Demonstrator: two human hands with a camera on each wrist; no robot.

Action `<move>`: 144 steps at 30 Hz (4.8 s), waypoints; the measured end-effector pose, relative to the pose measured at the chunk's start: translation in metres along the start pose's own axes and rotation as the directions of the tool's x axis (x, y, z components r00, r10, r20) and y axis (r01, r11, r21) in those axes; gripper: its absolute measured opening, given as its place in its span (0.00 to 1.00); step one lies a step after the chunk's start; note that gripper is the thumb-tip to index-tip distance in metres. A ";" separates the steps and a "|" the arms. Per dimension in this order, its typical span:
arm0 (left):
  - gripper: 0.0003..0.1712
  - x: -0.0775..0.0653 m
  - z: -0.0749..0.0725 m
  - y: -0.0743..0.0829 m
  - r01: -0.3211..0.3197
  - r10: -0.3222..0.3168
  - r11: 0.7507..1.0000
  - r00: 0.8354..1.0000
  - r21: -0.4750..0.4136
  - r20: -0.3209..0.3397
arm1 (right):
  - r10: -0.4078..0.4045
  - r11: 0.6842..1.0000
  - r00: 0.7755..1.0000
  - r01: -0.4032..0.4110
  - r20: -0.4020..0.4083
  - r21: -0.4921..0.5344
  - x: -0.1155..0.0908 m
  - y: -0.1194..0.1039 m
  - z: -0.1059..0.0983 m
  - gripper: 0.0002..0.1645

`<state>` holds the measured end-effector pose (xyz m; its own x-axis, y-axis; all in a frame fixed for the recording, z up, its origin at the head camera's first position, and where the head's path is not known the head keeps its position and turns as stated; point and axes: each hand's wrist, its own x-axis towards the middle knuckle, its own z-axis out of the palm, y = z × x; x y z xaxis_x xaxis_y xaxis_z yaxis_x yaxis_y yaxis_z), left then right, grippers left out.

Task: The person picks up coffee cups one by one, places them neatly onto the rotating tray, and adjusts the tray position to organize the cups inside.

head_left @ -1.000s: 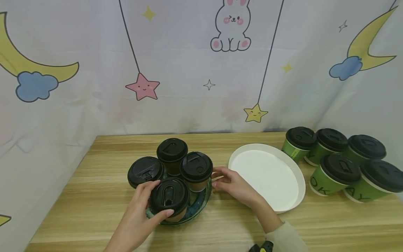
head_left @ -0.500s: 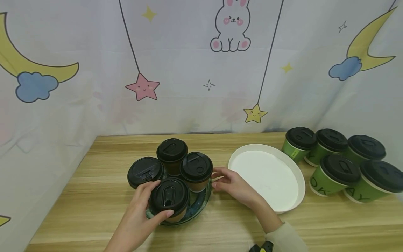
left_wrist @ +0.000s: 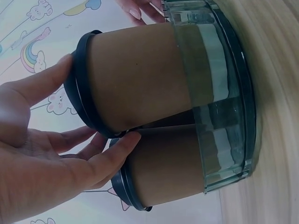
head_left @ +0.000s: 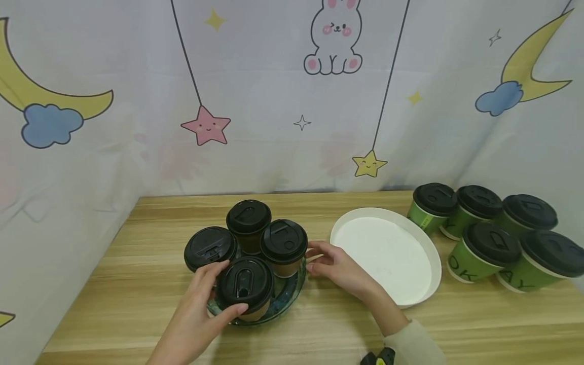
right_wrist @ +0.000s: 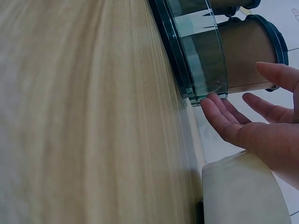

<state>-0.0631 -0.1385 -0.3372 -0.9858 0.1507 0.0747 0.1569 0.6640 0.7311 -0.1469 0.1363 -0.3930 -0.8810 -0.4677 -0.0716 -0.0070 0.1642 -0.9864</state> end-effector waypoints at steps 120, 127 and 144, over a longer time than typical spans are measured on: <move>0.36 0.069 0.121 0.061 -0.215 0.260 0.953 0.943 -0.214 0.210 | -0.018 0.999 0.977 0.008 -0.214 -0.047 -0.046 -0.001 -0.070 0.31; 0.37 0.077 0.130 0.060 -0.154 0.205 0.963 0.950 -0.220 0.236 | -0.021 0.998 0.978 0.008 -0.206 -0.065 -0.050 -0.001 -0.071 0.29; 0.38 0.090 0.143 0.056 -0.083 0.146 0.967 0.956 -0.242 0.255 | -0.022 0.996 0.971 0.002 -0.239 -0.087 -0.063 0.004 -0.079 0.30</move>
<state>-0.1348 0.0174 -0.3863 -0.9037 0.4282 0.0051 0.2192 0.4523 0.8645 -0.1292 0.2348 -0.3811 -0.9682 -0.2500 -0.0121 -0.0494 0.2383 -0.9699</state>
